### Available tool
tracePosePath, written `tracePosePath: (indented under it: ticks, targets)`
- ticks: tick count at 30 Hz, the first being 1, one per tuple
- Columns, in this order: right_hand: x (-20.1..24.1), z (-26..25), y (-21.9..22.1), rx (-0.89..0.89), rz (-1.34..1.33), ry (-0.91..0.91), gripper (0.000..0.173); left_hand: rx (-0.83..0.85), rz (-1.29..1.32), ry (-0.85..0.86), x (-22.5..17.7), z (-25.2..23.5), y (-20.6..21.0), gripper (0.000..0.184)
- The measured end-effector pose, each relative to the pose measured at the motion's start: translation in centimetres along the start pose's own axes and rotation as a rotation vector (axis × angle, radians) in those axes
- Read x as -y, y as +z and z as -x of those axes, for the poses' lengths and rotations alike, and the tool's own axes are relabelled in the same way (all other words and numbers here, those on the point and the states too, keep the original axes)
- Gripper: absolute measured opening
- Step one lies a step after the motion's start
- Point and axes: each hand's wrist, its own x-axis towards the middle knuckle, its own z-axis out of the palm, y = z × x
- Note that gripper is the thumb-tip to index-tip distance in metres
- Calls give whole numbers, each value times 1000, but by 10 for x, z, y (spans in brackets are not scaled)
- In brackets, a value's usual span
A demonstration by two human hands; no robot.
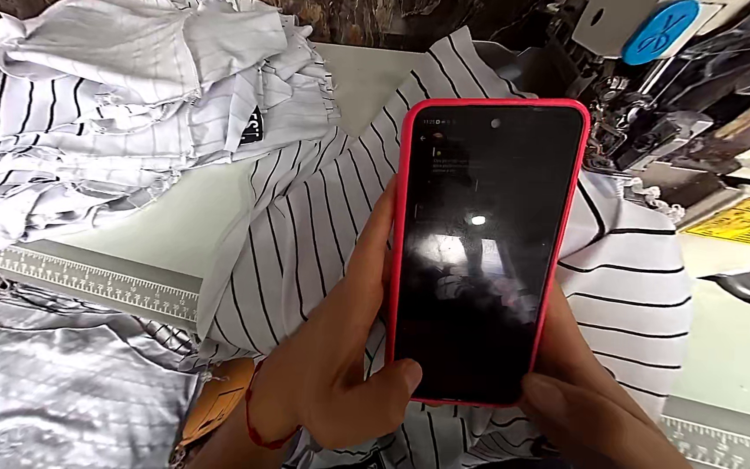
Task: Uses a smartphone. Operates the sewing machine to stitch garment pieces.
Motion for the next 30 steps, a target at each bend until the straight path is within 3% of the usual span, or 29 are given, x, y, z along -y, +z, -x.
tracePosePath:
  ticks: [4,10,15,17,26,30]
  targets:
    - [-3,-2,3,-82,-20,6,48,8,14,6,0,-1,0,94]
    - [3,-6,14,-159,184,13,50,-42,-73,31,1,-3,4,88]
    - [6,-2,12,-96,199,30,78,-56,-74,-10,-1,-3,4,91]
    - [6,-2,12,-105,208,40,82,-29,-58,-18,-2,-2,2,94]
    - [2,-9,19,-222,212,-10,50,5,-3,33,1,0,1,93]
    - [-5,-5,8,-142,85,-23,46,5,19,28,1,0,1,93]
